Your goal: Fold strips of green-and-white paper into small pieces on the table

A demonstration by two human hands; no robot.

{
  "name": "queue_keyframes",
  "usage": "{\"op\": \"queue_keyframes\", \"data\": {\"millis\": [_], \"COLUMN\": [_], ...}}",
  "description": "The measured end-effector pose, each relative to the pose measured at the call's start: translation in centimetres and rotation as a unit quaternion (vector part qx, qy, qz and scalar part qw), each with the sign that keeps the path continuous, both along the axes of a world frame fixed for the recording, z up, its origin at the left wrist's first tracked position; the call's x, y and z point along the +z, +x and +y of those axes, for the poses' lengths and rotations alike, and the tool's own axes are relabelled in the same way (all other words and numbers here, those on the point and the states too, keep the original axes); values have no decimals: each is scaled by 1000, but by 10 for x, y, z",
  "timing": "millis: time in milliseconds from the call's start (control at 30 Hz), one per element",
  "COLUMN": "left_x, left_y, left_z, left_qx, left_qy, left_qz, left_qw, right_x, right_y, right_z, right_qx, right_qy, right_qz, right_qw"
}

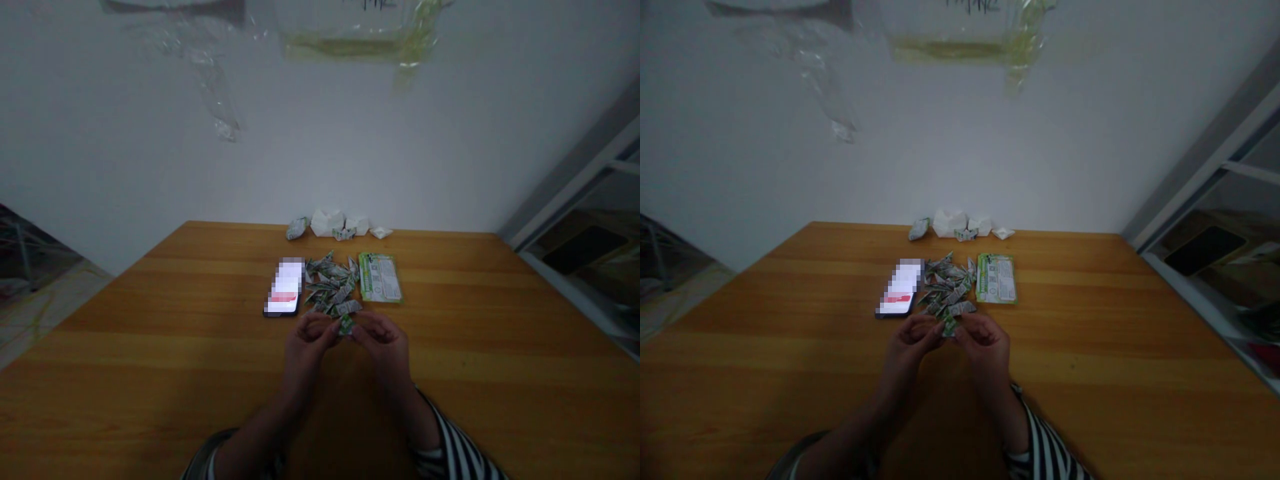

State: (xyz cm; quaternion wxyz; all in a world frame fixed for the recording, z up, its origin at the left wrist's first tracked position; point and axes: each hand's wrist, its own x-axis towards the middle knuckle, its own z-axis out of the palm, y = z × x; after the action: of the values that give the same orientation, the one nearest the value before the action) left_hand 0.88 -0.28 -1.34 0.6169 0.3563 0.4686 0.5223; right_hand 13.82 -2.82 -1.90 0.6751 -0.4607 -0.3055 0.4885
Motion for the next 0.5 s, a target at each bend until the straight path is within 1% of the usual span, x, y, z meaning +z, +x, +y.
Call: {"op": "queue_keyframes", "data": {"millis": [100, 167, 233, 300, 367, 400, 433, 500], "left_x": [-1, -2, -2, -2, -2, -2, -2, -1], "left_y": [-1, -3, -6, -9, -11, -12, -13, -15], "left_z": [2, 4, 5, 6, 7, 8, 8, 10], "left_qx": [-23, -66, -121, -158, -180, -189, -197, -206], "left_qy": [3, 21, 69, 157, 253, 288, 310, 324], "left_qz": [9, 42, 97, 180, 262, 290, 309, 327], "left_qw": [1000, 997, 986, 958, 914, 893, 877, 864], "right_x": [-1, -3, -6, -8, -10, -10, -10, -8], "right_y": [3, 7, 11, 14, 15, 15, 14, 13], "right_z": [0, 3, 7, 10, 13, 13, 13, 12], "right_qx": [17, 27, 36, 51, 69, 79, 87, 93], "right_qy": [7, 13, 13, 8, 7, 7, 7, 7], "right_qz": [-15, -27, -43, -64, -80, -86, -93, -111], "right_qw": [1000, 999, 998, 997, 994, 993, 992, 989]}}
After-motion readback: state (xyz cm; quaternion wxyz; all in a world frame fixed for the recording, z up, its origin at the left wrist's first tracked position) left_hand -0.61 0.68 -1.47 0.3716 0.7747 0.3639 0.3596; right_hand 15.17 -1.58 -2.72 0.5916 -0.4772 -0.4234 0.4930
